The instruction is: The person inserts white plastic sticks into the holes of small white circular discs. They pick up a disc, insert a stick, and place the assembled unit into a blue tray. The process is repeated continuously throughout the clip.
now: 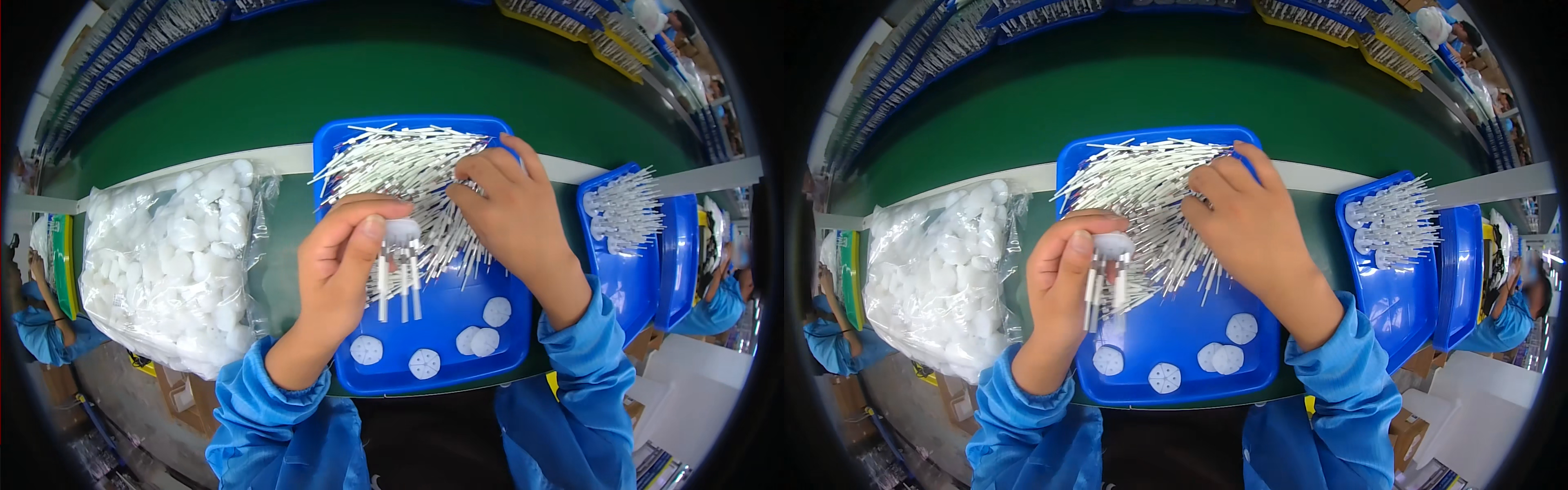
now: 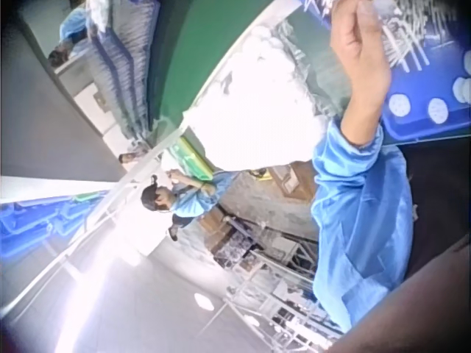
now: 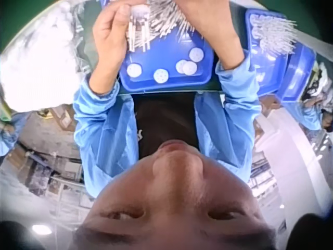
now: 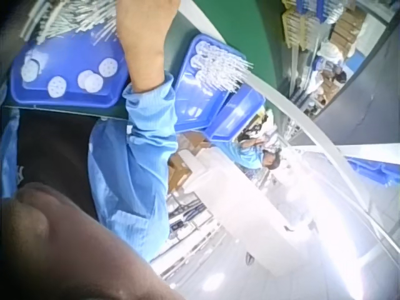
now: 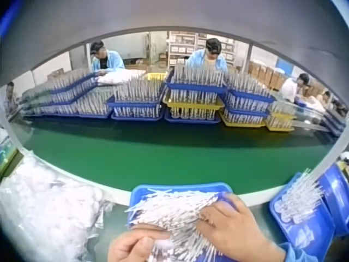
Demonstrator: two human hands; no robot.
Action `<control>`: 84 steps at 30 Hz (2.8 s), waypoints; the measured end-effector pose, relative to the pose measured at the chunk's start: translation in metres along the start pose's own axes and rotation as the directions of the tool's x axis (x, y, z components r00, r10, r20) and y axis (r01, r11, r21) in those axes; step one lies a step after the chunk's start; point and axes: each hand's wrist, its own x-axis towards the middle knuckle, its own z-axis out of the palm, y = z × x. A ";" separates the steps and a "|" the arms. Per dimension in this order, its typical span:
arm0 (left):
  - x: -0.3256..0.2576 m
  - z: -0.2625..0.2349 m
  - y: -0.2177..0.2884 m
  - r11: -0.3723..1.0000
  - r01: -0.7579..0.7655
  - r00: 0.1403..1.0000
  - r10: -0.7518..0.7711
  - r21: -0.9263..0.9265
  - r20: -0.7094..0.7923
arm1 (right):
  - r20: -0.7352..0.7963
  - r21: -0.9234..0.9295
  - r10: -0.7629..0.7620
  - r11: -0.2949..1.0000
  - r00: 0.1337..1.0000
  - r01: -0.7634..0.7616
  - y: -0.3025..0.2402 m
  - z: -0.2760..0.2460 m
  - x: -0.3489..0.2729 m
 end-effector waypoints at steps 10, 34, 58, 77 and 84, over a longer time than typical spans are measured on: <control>-0.001 -0.002 -0.005 0.992 -0.056 0.978 0.032 0.115 0.204 | 0.018 0.962 0.467 0.233 0.884 -0.143 -0.023 -0.007 -0.037; -0.005 0.009 -0.001 0.989 -0.008 0.997 -0.002 0.145 0.072 | 0.112 0.809 0.514 0.450 0.850 -0.379 -0.046 -0.009 -0.036; -0.009 0.016 -0.003 0.777 -0.225 0.973 0.217 0.588 0.085 | -0.260 0.375 0.222 0.920 0.940 -0.113 -0.041 -0.004 -0.034; -0.002 0.012 0.010 0.820 -0.285 0.959 0.245 0.497 0.145 | 0.061 0.904 0.422 0.361 0.905 -0.229 -0.020 -0.014 -0.035; -0.004 0.014 0.010 0.601 -0.475 0.876 0.388 0.642 0.286 | 0.220 0.934 0.412 0.175 0.884 -0.313 -0.042 -0.011 -0.036</control>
